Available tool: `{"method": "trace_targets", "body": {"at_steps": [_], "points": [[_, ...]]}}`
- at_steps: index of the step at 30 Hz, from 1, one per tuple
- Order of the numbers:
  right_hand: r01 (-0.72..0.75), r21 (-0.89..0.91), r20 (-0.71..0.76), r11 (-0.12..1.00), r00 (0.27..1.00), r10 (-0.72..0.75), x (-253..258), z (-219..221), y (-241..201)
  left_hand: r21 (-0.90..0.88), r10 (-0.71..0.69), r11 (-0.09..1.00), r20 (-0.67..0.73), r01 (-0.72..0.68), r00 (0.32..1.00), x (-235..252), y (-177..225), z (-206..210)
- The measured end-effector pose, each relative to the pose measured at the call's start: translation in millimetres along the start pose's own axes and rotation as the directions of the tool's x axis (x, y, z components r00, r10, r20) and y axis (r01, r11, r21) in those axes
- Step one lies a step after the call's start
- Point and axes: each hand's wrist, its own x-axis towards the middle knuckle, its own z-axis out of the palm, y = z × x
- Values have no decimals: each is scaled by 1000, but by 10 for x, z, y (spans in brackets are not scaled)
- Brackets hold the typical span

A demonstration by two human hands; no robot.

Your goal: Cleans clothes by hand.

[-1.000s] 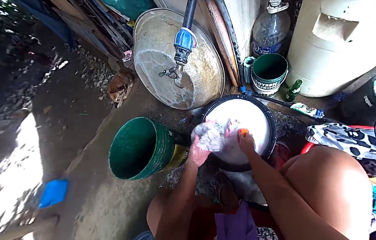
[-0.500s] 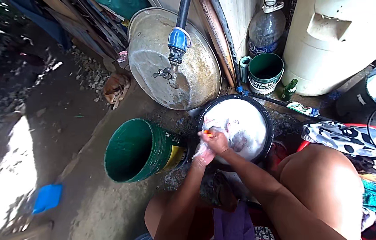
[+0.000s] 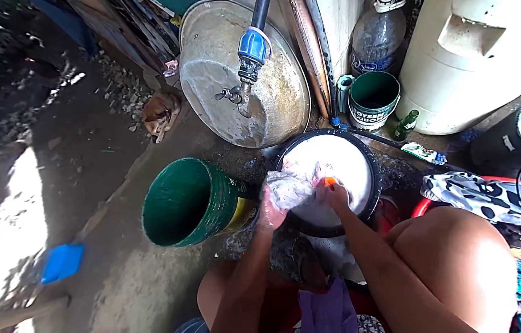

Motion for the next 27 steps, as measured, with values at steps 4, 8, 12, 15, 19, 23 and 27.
{"method": "trace_targets", "body": {"at_steps": [4, 8, 12, 15, 19, 23, 27], "points": [[-95, 16, -48, 995, 994, 96, 45, -44, 243, 142, -89, 984, -102, 103, 991, 110, -248, 127], [136, 228, -62, 964, 990, -125, -457, 373, -430, -1, -204, 979, -105, 205, 973, 91, -292, 187], [387, 154, 172, 909, 896, -410, -1072, 345, -1187, 30, -122, 991, -140, 127, 983, -163, -291, 204], [292, -23, 132, 956, 949, -287, -718, 24, -1122, -16, -105, 994, -51, 105, 993, -164, -84, 408], [355, -23, 150, 935, 926, -348, -918, 89, -1242, -223, -56, 973, 37, 63, 998, -193, -27, 399], [547, -6, 124, 837, 831, -542, -1178, 165, -1347, -200, -6, 980, 82, 22, 997, -270, 156, 377], [306, -30, 5, 951, 952, -306, -534, -176, -1090, -75, -40, 996, 218, 57, 975, -591, 782, 327]]}}
